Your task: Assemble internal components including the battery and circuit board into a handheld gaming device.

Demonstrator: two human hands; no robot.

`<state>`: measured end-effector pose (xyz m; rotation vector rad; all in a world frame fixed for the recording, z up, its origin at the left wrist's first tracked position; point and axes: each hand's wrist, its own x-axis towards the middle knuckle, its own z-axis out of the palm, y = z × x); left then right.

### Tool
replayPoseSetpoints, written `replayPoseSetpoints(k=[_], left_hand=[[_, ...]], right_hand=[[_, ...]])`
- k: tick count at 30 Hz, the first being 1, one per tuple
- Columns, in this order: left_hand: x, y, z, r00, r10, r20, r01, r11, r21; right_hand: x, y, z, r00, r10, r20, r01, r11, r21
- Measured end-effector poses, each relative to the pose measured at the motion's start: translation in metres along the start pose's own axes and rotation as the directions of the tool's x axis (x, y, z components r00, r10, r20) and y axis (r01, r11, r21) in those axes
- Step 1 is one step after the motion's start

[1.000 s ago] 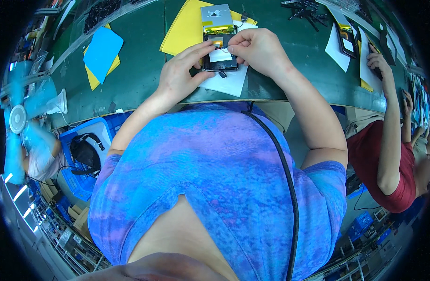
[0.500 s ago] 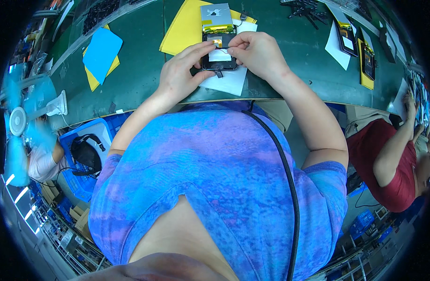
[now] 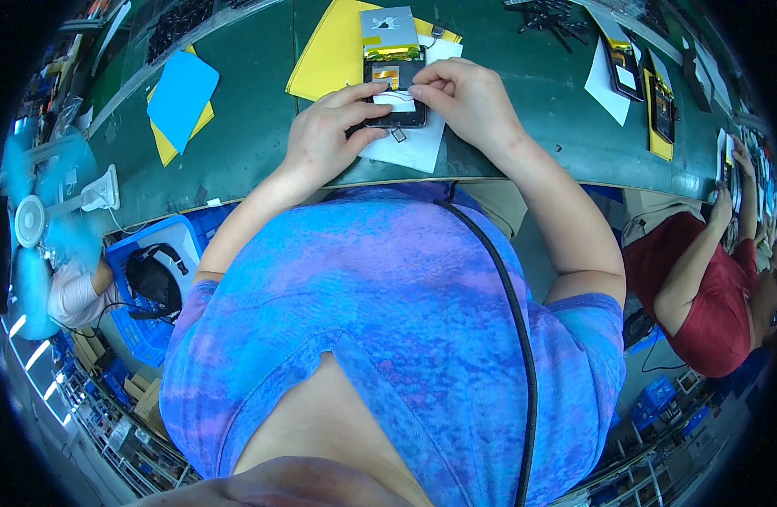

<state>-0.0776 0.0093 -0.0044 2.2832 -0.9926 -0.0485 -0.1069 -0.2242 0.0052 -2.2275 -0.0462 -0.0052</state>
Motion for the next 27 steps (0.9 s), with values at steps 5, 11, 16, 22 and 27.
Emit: replayPoseSetpoints(k=[5,11,16,22,27], left_hand=[[-0.003,0.010,-0.001,0.997,0.017,-0.074,-0.017,1.000,0.010],[-0.002,0.004,0.008,0.976,0.183,-0.119,-0.168,0.978,0.126],[-0.002,0.003,0.010,0.962,0.222,-0.162,-0.196,0.967,0.164],[-0.004,0.003,0.011,0.962,0.229,-0.150,-0.206,0.966,0.158],[-0.003,0.003,0.011,0.961,0.229,-0.156,-0.204,0.966,0.160]], right_hand=[[-0.014,-0.005,-0.006,0.991,-0.134,0.012,0.135,0.986,-0.101],[0.009,-0.010,0.004,0.903,-0.428,0.023,0.407,0.839,-0.362],[0.012,-0.010,0.006,0.928,-0.351,-0.126,0.294,0.898,-0.328],[-0.009,-0.010,0.004,0.924,-0.306,-0.230,0.229,0.923,-0.310],[-0.032,-0.026,0.004,0.884,-0.460,0.082,0.462,0.835,-0.299]])
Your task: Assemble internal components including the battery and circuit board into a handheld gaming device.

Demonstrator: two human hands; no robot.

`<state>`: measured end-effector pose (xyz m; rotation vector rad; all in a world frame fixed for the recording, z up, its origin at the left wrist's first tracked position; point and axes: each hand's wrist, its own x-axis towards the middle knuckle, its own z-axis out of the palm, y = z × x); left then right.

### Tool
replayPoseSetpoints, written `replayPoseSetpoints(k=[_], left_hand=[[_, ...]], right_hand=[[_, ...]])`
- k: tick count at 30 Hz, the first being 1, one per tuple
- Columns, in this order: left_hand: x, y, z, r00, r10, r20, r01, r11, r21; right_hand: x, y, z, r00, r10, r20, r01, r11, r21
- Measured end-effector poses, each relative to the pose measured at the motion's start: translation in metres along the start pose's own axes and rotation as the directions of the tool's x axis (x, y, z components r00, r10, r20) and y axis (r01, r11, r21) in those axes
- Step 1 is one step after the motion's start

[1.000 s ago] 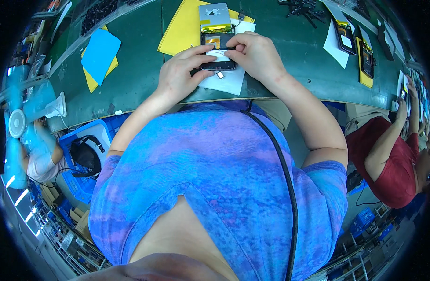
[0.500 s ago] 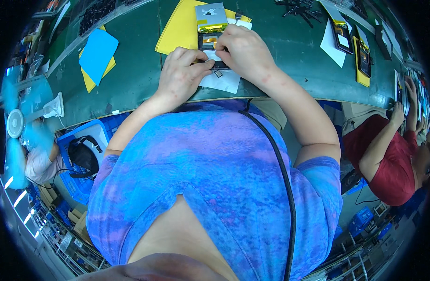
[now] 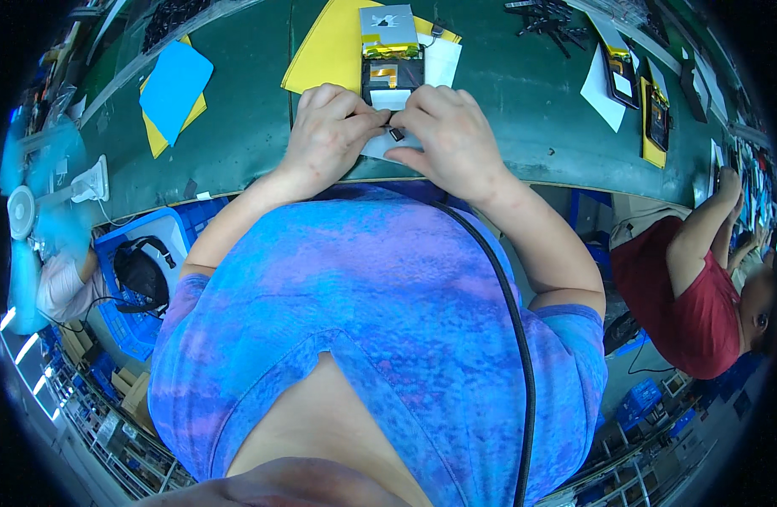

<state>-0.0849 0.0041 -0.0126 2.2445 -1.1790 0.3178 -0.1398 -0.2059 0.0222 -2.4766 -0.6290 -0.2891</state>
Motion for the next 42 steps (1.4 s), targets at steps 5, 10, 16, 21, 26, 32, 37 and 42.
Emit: replayPoseSetpoints(k=[5,10,16,21,26,32,37,42], left_hand=[[0.000,0.001,-0.001,1.000,-0.005,-0.012,0.005,1.000,-0.027],[-0.001,0.000,0.000,1.000,-0.004,-0.011,0.004,0.999,-0.038],[-0.002,0.000,0.000,1.000,-0.003,-0.006,0.003,0.999,-0.037],[-0.002,0.000,-0.001,1.000,-0.002,0.006,0.002,1.000,-0.030],[-0.003,0.000,0.001,1.000,0.003,-0.003,-0.003,1.000,-0.031],[-0.003,0.000,0.002,1.000,0.014,-0.002,-0.014,1.000,-0.014],[-0.003,0.000,0.002,1.000,0.015,0.002,-0.015,1.000,0.003],[-0.005,0.002,0.003,1.000,0.027,-0.009,-0.027,1.000,-0.008]], right_hand=[[-0.001,0.010,-0.001,0.997,0.050,-0.059,-0.050,0.999,0.004],[-0.008,0.018,0.006,0.970,0.226,-0.085,-0.205,0.957,0.203],[-0.011,0.020,0.007,0.876,0.482,0.037,-0.456,0.799,0.391],[-0.014,0.019,0.013,0.879,0.475,0.035,-0.444,0.790,0.423],[-0.014,0.012,0.009,0.887,0.460,0.025,-0.428,0.803,0.415],[-0.016,0.010,0.000,0.987,-0.139,-0.079,0.112,0.953,-0.281],[-0.012,0.018,0.001,0.988,-0.111,-0.112,0.094,0.985,-0.146],[-0.014,0.019,0.006,0.997,0.004,-0.080,-0.005,1.000,-0.007]])
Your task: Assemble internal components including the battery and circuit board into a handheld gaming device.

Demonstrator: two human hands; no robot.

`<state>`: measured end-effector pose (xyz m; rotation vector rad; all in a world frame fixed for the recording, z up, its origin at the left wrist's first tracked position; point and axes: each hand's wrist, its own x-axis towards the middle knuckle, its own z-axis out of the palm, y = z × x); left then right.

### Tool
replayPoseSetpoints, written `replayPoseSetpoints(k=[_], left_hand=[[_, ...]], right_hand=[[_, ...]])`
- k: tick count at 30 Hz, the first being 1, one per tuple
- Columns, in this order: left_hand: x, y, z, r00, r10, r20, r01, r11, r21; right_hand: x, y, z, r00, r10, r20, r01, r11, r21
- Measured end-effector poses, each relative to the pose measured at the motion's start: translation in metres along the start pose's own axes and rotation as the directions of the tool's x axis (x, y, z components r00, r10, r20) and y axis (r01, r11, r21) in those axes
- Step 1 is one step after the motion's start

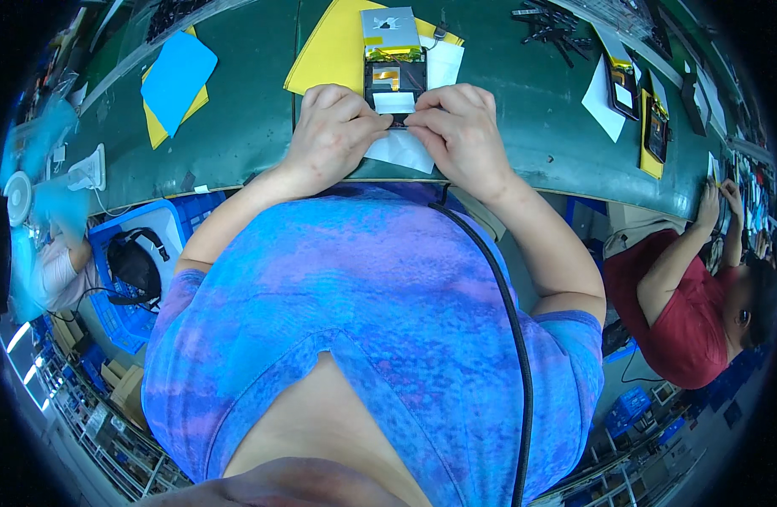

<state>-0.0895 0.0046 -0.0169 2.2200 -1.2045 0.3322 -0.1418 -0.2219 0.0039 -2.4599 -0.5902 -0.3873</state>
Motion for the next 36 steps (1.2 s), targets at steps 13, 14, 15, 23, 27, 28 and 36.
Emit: replayPoseSetpoints(k=[13,14,15,23,27,28,36], left_hand=[[0.003,-0.004,0.000,1.000,0.026,0.002,-0.026,0.999,0.025],[0.004,-0.004,-0.001,1.000,0.025,-0.001,-0.025,0.999,0.029],[0.003,-0.004,-0.001,1.000,0.026,-0.001,-0.026,0.999,0.030],[0.001,-0.004,0.001,0.999,0.036,0.015,-0.035,0.999,-0.028],[-0.002,-0.004,0.001,0.996,0.045,0.083,-0.040,0.997,-0.061],[-0.001,-0.003,0.000,0.995,0.048,0.082,-0.043,0.997,-0.059],[0.004,0.002,-0.002,0.992,0.081,0.095,-0.083,0.996,0.026]], right_hand=[[0.007,-0.002,0.004,0.996,-0.087,-0.006,0.085,0.984,-0.159],[0.005,0.003,0.004,0.992,-0.123,0.020,0.125,0.974,-0.187],[0.003,0.004,0.002,0.992,-0.123,0.019,0.124,0.974,-0.188],[0.001,0.001,0.005,0.979,-0.172,0.111,0.200,0.915,-0.351],[-0.001,0.000,0.006,0.964,-0.200,0.176,0.257,0.875,-0.409],[-0.001,0.001,0.006,0.964,-0.201,0.173,0.257,0.875,-0.411],[-0.003,0.012,-0.001,0.999,-0.009,-0.052,0.001,0.988,-0.154]])
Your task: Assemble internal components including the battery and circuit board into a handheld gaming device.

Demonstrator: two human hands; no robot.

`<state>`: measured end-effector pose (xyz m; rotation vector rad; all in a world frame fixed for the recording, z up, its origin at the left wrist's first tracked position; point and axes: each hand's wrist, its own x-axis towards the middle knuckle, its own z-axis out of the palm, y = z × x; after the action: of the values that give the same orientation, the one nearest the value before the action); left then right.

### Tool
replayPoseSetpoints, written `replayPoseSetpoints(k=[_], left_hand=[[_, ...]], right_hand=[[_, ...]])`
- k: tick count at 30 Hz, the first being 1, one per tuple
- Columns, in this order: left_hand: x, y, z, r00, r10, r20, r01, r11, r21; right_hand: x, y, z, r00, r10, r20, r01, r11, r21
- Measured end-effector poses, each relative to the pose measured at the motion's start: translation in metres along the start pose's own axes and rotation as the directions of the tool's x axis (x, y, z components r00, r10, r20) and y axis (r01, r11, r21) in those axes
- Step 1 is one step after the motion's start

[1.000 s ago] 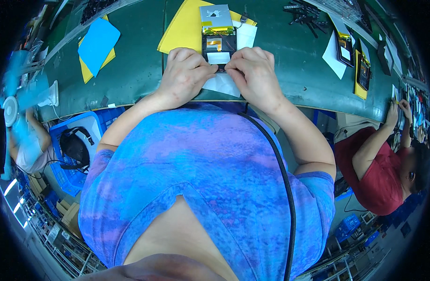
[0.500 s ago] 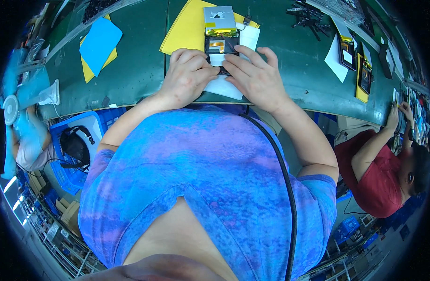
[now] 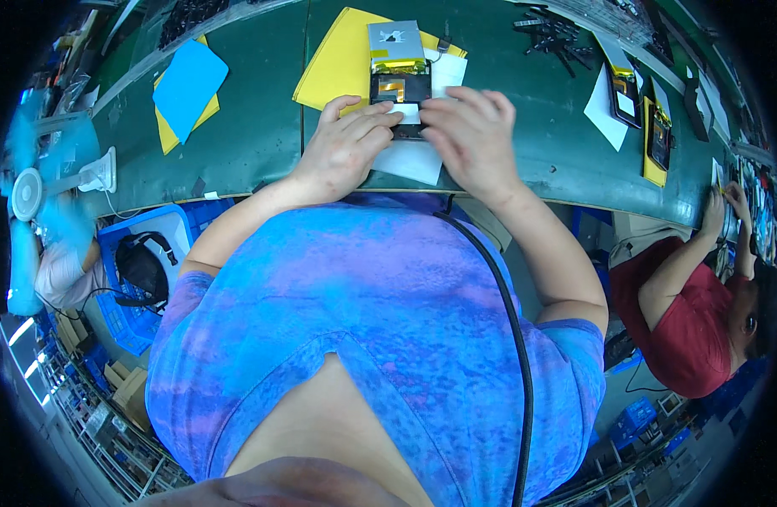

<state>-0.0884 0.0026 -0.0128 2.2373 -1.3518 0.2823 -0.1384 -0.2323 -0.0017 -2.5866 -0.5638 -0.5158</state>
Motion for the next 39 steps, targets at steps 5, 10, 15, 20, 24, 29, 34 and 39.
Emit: replayPoseSetpoints(k=[5,10,15,20,24,29,34,39], left_hand=[[0.011,0.003,-0.009,0.996,-0.081,-0.031,0.077,0.992,-0.104],[0.023,0.001,-0.018,0.984,-0.158,-0.077,0.141,0.972,-0.189],[0.020,0.005,-0.016,0.983,-0.166,-0.081,0.146,0.967,-0.208],[0.021,0.011,-0.010,0.987,-0.120,-0.111,0.099,0.979,-0.176],[0.021,0.015,-0.004,0.989,-0.084,-0.119,0.068,0.988,-0.136],[0.026,0.025,-0.009,0.989,-0.025,-0.143,0.005,0.990,-0.138],[0.011,0.012,-0.006,0.978,-0.037,-0.208,0.011,0.992,-0.124],[-0.003,0.008,-0.006,0.966,-0.098,-0.240,0.081,0.993,-0.082]], right_hand=[[0.007,0.003,-0.006,0.925,0.379,0.020,-0.376,0.923,-0.085],[0.009,0.007,0.008,0.892,0.451,0.032,-0.451,0.883,0.129],[0.012,0.003,0.009,0.707,0.668,0.231,-0.648,0.482,0.590],[0.012,0.000,0.033,0.753,0.627,0.201,-0.563,0.454,0.690],[0.016,0.002,0.029,0.695,0.658,0.290,-0.621,0.345,0.704],[0.019,0.004,-0.006,0.689,0.604,0.399,-0.548,0.074,0.833],[-0.003,0.052,-0.066,0.745,0.624,0.234,-0.427,0.177,0.887],[-0.040,0.144,-0.142,0.681,0.732,0.008,-0.446,0.405,0.798]])
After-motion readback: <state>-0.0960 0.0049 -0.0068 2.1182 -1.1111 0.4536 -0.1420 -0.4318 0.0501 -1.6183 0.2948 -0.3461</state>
